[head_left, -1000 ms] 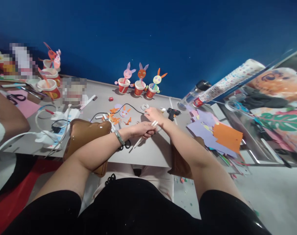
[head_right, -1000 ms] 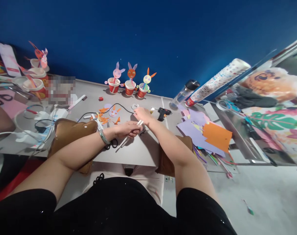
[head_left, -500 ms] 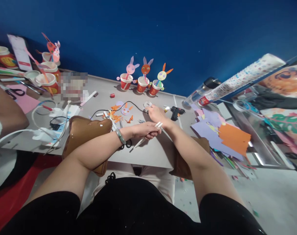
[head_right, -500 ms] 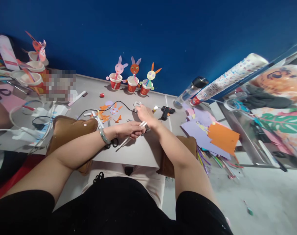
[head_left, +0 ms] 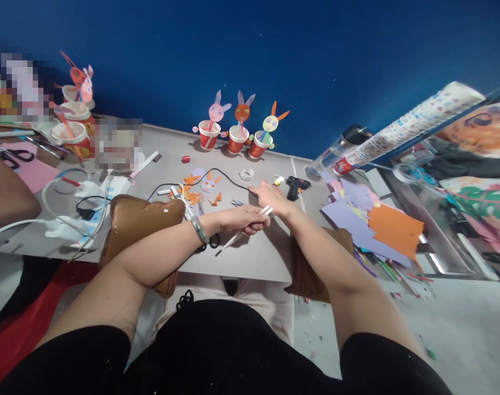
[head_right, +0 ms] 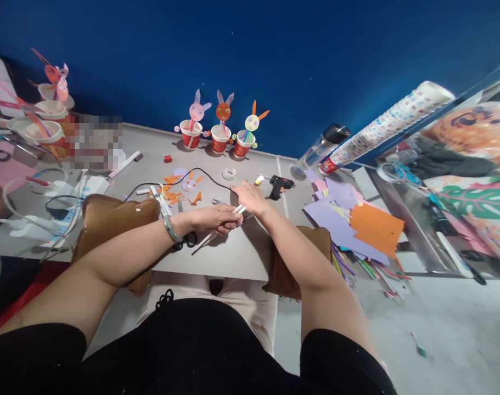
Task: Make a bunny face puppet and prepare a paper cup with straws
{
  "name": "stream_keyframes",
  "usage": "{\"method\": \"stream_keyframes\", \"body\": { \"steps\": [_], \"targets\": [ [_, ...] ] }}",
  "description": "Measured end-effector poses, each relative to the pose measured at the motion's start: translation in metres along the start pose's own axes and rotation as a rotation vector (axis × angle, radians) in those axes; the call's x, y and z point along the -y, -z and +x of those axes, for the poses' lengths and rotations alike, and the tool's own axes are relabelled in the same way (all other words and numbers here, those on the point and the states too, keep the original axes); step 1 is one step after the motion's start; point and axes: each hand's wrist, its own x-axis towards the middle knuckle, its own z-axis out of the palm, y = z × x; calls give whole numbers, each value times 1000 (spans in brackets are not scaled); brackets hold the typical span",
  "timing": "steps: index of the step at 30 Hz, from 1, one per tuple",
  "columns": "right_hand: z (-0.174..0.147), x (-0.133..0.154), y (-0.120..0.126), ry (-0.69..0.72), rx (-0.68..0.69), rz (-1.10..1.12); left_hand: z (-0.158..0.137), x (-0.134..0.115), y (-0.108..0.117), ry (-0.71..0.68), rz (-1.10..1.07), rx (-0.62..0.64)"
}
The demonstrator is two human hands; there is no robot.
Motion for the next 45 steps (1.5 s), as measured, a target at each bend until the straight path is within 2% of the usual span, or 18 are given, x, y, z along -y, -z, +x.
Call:
{"method": "stream_keyframes", "body": {
  "steps": [4,9,18,28,35,40,45],
  "targets": [
    [-10,0,2,-45,35,-9,-1,0,-1,12,10,-10],
    [-12,-3,-3,-141,13,1,0,1,0,10,25,-10],
    [-8,-1,-8,-141,69,24,-1,1,0,14,35,-8],
    [1,2,-3,-138,29,67,1,3,4,-14,34,11],
    [-2,-7,-5,-189,-92,111,1,3,2,-8,47,38],
    [0,-5,-6,-206,-139,113,0,2,1,-17,53,29],
    [8,2,-4,-217,-111,113,1,5,4,-1,41,49]
  ]
}}
